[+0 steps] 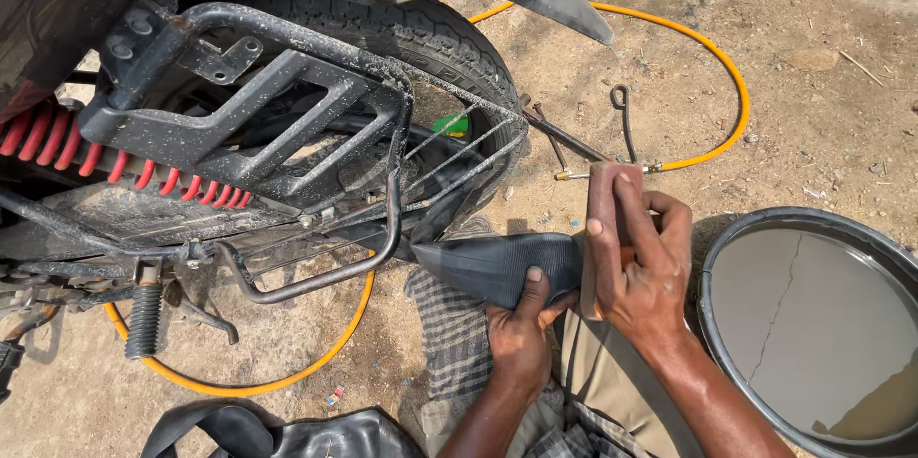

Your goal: The person removes a motorcycle tire inner tube, cleans it with a cloth, and then uses a sanding block to abrade the surface of the inner tube. The person holds the inner tube against their lap while sanding.

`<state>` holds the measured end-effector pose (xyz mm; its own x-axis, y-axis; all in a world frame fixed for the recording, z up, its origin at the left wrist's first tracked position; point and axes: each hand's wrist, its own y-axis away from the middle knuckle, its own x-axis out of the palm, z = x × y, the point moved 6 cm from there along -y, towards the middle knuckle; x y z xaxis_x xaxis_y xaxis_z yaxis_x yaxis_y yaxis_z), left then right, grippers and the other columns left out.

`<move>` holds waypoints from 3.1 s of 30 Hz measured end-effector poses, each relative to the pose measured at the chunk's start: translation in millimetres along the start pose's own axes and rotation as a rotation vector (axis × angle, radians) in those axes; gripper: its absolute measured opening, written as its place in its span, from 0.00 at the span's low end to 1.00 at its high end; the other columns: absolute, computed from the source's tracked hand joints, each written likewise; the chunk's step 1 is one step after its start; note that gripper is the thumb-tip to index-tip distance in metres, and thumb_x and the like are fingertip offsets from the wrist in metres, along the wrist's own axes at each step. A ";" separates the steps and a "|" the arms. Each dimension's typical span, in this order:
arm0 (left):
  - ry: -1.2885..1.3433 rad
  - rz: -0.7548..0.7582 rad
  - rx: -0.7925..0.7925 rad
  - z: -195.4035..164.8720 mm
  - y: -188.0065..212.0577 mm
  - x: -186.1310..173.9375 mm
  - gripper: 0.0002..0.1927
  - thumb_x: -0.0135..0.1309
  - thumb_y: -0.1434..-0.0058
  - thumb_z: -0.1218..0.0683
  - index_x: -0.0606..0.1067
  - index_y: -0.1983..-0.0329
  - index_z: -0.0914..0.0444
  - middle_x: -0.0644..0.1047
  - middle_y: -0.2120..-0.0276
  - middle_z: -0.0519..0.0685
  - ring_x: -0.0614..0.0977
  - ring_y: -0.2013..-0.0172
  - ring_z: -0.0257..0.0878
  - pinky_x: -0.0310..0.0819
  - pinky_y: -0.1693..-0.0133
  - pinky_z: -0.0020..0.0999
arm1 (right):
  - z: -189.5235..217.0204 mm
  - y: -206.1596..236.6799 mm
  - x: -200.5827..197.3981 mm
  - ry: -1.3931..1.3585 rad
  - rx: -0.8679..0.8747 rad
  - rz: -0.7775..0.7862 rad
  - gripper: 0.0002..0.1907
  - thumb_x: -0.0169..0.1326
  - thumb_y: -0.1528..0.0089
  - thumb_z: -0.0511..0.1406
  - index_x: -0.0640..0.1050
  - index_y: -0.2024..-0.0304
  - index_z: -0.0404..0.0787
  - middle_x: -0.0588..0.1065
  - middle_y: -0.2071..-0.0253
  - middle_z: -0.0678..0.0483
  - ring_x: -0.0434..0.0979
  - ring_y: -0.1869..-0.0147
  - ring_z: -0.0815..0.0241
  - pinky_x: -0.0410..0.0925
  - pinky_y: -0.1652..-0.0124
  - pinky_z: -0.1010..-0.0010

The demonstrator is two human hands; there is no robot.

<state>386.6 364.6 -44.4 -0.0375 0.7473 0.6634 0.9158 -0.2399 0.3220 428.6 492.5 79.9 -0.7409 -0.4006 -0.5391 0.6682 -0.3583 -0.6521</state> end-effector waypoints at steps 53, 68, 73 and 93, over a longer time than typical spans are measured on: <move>0.190 0.053 -0.333 -29.1 20.1 4.5 0.19 0.52 0.31 0.45 0.75 0.49 0.65 0.82 0.61 0.52 0.84 0.64 0.41 0.82 0.67 0.37 | -55.4 49.7 5.5 -0.793 0.852 0.414 0.33 0.53 0.40 0.43 0.71 0.34 0.34 0.79 0.54 0.53 0.77 0.65 0.65 0.72 0.69 0.71; -0.158 0.236 -0.122 -30.5 10.7 19.7 0.13 0.61 0.43 0.69 0.80 0.55 0.69 0.84 0.60 0.55 0.85 0.59 0.43 0.83 0.55 0.42 | -80.9 55.7 12.2 -1.026 1.089 0.345 0.36 0.53 0.39 0.46 0.71 0.32 0.33 0.77 0.68 0.47 0.76 0.75 0.59 0.69 0.76 0.70; -0.025 0.274 -0.126 -33.6 6.5 24.3 0.11 0.58 0.42 0.70 0.79 0.55 0.70 0.83 0.61 0.57 0.85 0.59 0.45 0.83 0.56 0.44 | -74.5 44.0 5.0 -0.940 0.885 0.358 0.36 0.54 0.38 0.45 0.70 0.32 0.30 0.79 0.53 0.46 0.79 0.54 0.61 0.72 0.59 0.74; -0.122 0.363 -0.112 -30.8 6.9 30.0 0.21 0.60 0.43 0.69 0.76 0.45 0.68 0.82 0.51 0.52 0.82 0.51 0.38 0.77 0.46 0.37 | 2.0 6.2 -17.1 -0.190 0.014 0.201 0.26 0.61 0.44 0.33 0.77 0.43 0.31 0.75 0.52 0.40 0.81 0.51 0.48 0.75 0.59 0.65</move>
<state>379.4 366.3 -1.6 0.3344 0.6682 0.6646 0.8112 -0.5630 0.1579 445.5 495.4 86.1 -0.5683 -0.6154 -0.5461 0.8023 -0.2671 -0.5338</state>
